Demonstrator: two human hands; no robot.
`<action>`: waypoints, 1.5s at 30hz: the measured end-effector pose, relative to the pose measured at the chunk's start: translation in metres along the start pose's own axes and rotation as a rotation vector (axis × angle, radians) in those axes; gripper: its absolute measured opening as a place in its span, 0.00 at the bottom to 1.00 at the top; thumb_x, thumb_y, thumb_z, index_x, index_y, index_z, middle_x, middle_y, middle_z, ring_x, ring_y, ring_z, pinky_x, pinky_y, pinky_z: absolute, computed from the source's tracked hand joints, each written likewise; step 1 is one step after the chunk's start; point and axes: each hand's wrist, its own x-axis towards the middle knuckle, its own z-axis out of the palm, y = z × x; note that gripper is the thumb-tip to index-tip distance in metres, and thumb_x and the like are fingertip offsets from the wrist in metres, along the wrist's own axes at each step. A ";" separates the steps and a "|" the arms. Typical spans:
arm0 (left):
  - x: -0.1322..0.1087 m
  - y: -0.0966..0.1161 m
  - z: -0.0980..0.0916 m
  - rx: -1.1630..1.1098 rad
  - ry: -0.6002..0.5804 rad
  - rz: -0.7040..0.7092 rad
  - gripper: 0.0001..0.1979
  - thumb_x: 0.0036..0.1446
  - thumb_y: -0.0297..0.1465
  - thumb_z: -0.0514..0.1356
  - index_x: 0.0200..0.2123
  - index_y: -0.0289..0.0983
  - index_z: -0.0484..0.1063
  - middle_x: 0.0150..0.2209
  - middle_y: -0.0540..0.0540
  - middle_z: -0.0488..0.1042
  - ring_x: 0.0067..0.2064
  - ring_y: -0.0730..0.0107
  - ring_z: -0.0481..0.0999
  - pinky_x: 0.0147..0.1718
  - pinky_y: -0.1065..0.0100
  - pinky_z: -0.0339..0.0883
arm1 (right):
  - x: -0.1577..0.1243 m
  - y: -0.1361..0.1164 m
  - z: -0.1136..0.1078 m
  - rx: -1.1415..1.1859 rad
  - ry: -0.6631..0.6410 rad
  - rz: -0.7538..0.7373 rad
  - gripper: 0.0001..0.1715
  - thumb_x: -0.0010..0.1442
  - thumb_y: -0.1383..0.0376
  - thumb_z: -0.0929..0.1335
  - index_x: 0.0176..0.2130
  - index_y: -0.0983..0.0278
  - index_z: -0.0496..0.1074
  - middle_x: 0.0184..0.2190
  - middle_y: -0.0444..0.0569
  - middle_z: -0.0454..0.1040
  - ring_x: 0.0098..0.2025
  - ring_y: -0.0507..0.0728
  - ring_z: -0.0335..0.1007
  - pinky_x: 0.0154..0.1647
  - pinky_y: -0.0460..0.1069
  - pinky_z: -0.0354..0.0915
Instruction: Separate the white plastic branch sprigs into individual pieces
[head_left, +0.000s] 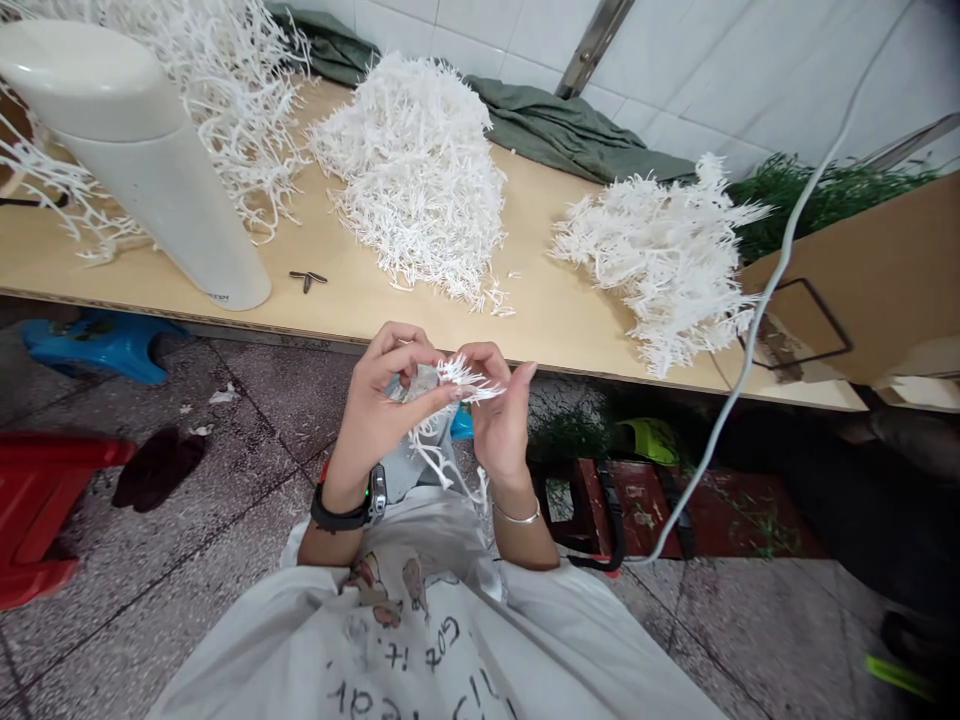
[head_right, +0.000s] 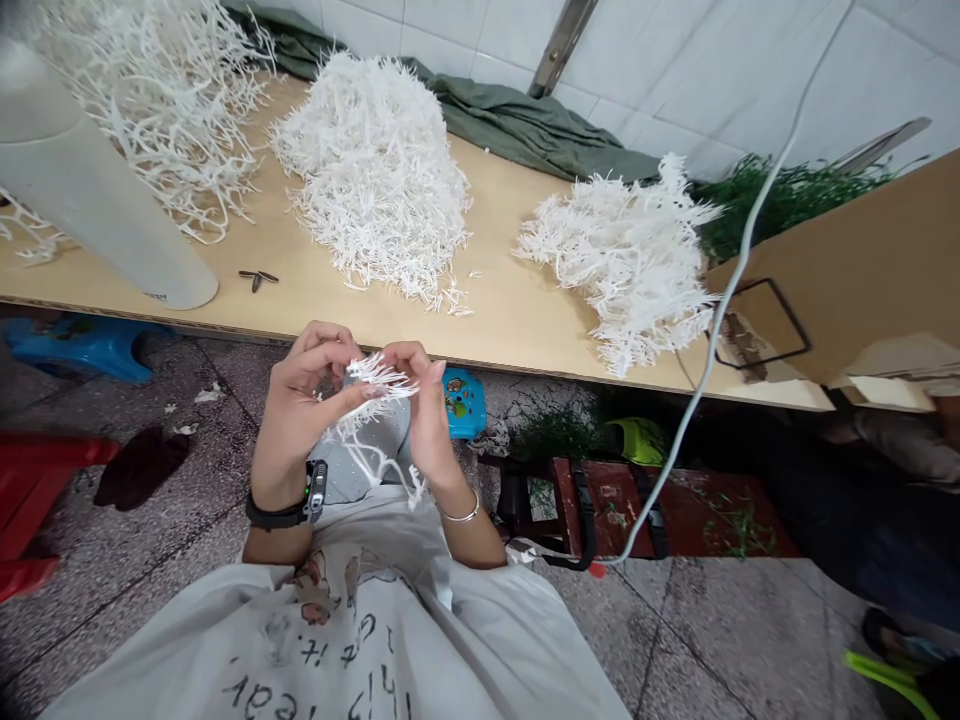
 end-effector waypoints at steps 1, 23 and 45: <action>0.000 0.000 0.000 0.010 -0.021 0.022 0.09 0.45 0.30 0.71 0.31 0.39 0.77 0.35 0.49 0.71 0.33 0.74 0.68 0.31 0.71 0.62 | 0.001 -0.003 -0.003 -0.001 -0.041 -0.002 0.31 0.62 0.40 0.53 0.35 0.60 0.67 0.30 0.46 0.66 0.32 0.52 0.64 0.35 0.48 0.63; -0.007 0.018 0.030 -0.884 -0.370 -0.727 0.15 0.47 0.39 0.68 0.26 0.34 0.70 0.16 0.58 0.57 0.15 0.86 0.47 0.13 0.76 0.38 | -0.004 -0.022 -0.016 0.761 -0.493 0.141 0.34 0.66 0.59 0.60 0.12 0.63 0.48 0.03 0.33 0.41 0.06 0.42 0.33 0.08 0.41 0.38; -0.005 0.020 0.014 -0.722 0.022 -0.540 0.17 0.50 0.40 0.65 0.23 0.36 0.64 0.19 0.55 0.58 0.17 0.82 0.55 0.13 0.76 0.46 | 0.065 -0.011 -0.055 -0.739 0.242 -0.188 0.16 0.62 0.56 0.63 0.26 0.61 0.60 0.21 0.41 0.59 0.25 0.50 0.55 0.28 0.48 0.56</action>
